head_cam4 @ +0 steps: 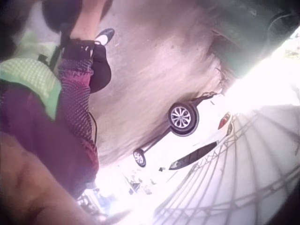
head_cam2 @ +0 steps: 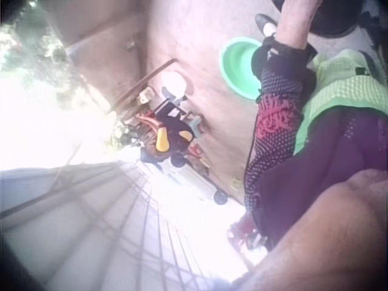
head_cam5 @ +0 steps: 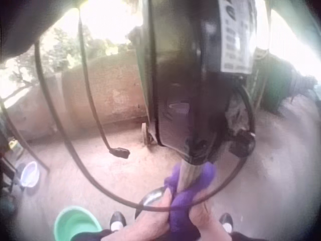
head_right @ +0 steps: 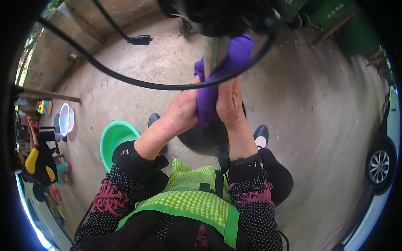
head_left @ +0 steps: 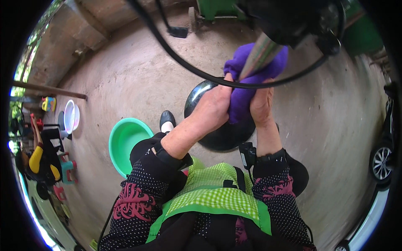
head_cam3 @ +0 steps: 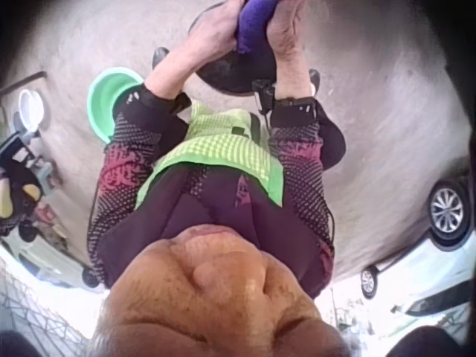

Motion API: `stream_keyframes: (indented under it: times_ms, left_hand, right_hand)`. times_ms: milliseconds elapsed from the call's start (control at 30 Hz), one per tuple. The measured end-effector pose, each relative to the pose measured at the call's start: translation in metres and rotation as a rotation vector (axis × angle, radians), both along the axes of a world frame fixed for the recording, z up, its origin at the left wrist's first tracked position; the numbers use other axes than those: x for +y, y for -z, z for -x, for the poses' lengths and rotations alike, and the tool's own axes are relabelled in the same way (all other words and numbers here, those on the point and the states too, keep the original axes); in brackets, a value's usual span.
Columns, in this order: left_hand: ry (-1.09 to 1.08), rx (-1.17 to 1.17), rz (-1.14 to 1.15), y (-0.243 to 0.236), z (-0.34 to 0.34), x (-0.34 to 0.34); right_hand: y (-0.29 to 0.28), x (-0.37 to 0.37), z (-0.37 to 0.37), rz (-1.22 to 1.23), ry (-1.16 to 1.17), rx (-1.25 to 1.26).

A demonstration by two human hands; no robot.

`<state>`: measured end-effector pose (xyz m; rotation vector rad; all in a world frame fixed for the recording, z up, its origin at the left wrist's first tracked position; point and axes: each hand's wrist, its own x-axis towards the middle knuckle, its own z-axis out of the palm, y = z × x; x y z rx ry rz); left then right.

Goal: The person wipes the base and pole of a standing fan with a purple cloth. They repeatedly rub the circular base and the lower pole, occasionally lifting the cloth to reposition it, while a green basin sits nearby.

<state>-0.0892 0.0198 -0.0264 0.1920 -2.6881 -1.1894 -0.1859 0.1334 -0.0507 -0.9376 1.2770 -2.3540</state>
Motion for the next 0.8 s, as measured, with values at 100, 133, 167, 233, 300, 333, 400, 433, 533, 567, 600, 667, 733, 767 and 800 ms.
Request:
stream_keyframes:
  times_ms: [100,133,167,233,300,333,400,433,533,567,600,667,733,767,800]
  left_hand:
    - [-0.004,-0.066,-0.045,-0.003,0.002,0.003]
    - [-0.012,-0.075,-0.047,-0.004,0.004,0.003]
    - [-0.024,-0.085,-0.052,-0.004,0.004,0.003]
    - [-0.045,-0.118,-0.052,-0.005,0.004,0.003]
    - [-0.042,-0.117,-0.052,-0.005,0.003,0.004]
    - [-0.055,-0.138,-0.047,-0.006,0.003,0.004]
    - [-0.047,-0.107,-0.099,-0.007,0.002,0.004]
    - [-0.044,-0.097,-0.119,-0.006,0.002,0.005]
    - [-0.082,-0.004,-0.132,-0.001,0.005,0.008]
    - [-0.098,0.047,-0.130,0.001,0.007,0.008]
    - [-0.090,0.035,-0.130,0.004,0.008,0.008]
    - [-0.078,0.025,-0.133,0.008,0.010,0.008]
    - [-0.063,0.036,-0.110,0.010,0.011,0.006]
    - [-0.053,0.045,-0.107,0.010,0.010,0.005]
    - [-0.045,0.046,-0.091,0.010,0.011,0.004]
  right_hand:
    - [0.009,0.003,0.005,-0.084,0.094,-0.074]
    - [0.014,0.004,0.009,-0.120,0.085,-0.088]
    - [0.022,0.005,0.011,-0.151,0.116,-0.117]
    - [0.043,0.007,0.014,-0.212,0.186,-0.125]
    - [0.068,0.014,0.014,-0.349,0.222,-0.101]
    - [0.081,0.015,0.014,-0.403,0.235,-0.057]
    - [0.108,0.015,0.008,-0.514,0.171,-0.107]
    - [0.120,0.021,0.001,-0.555,0.150,-0.084]
    - [0.153,0.029,-0.012,-0.654,0.125,-0.084]
    - [0.161,0.030,-0.015,-0.695,0.140,-0.121]
    - [0.167,0.031,-0.017,-0.643,0.114,-0.181]
    - [0.174,0.032,-0.022,-0.610,0.084,-0.406]
    - [0.171,0.038,-0.019,-0.579,0.028,-0.325]
    - [0.167,0.039,-0.018,-0.559,0.005,-0.294]
    - [0.162,0.039,-0.017,-0.554,-0.007,-0.262]
